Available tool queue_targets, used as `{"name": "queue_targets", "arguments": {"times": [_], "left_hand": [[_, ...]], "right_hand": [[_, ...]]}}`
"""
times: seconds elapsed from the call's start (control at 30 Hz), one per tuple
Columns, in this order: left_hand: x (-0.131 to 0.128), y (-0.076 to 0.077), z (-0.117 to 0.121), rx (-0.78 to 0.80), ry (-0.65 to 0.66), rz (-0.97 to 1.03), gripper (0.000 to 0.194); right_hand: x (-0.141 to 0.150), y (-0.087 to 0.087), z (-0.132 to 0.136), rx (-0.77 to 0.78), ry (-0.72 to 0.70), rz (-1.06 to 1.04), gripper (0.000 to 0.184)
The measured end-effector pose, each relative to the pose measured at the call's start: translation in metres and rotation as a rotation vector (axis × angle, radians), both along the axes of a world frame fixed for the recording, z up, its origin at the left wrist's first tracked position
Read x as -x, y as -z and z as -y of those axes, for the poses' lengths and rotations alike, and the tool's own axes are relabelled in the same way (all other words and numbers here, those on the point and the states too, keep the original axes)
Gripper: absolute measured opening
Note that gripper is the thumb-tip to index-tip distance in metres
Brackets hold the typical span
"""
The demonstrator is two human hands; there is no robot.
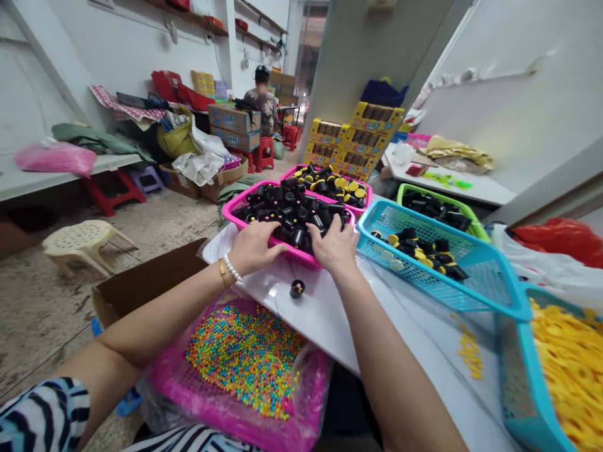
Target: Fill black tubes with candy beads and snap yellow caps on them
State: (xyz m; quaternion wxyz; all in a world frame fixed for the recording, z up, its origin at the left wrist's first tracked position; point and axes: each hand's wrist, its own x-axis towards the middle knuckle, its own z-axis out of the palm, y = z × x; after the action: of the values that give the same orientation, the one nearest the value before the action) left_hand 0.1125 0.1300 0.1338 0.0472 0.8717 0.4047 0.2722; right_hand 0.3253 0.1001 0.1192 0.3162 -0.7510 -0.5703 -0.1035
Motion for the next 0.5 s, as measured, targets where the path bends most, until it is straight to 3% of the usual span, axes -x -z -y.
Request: {"name": "queue_targets", "arguments": {"times": [0.2,0.33,0.5], "left_hand": [[-0.017,-0.020,0.000,0.043,-0.031,-0.166,0.041],[-0.036,-0.019,-0.005,0.142,-0.015,-0.154,0.034],[-0.062,-0.016,-0.008,0.311,-0.018,-0.067,0.037]], "right_hand": [[0.028,-0.012,-0.002,0.138,0.159,-0.142,0.081],[0.030,-0.024,-0.008,0.210,0.190,-0.209,0.080],[0.029,-0.028,-0.023,0.246,0.186,-0.261,0.071]]}}
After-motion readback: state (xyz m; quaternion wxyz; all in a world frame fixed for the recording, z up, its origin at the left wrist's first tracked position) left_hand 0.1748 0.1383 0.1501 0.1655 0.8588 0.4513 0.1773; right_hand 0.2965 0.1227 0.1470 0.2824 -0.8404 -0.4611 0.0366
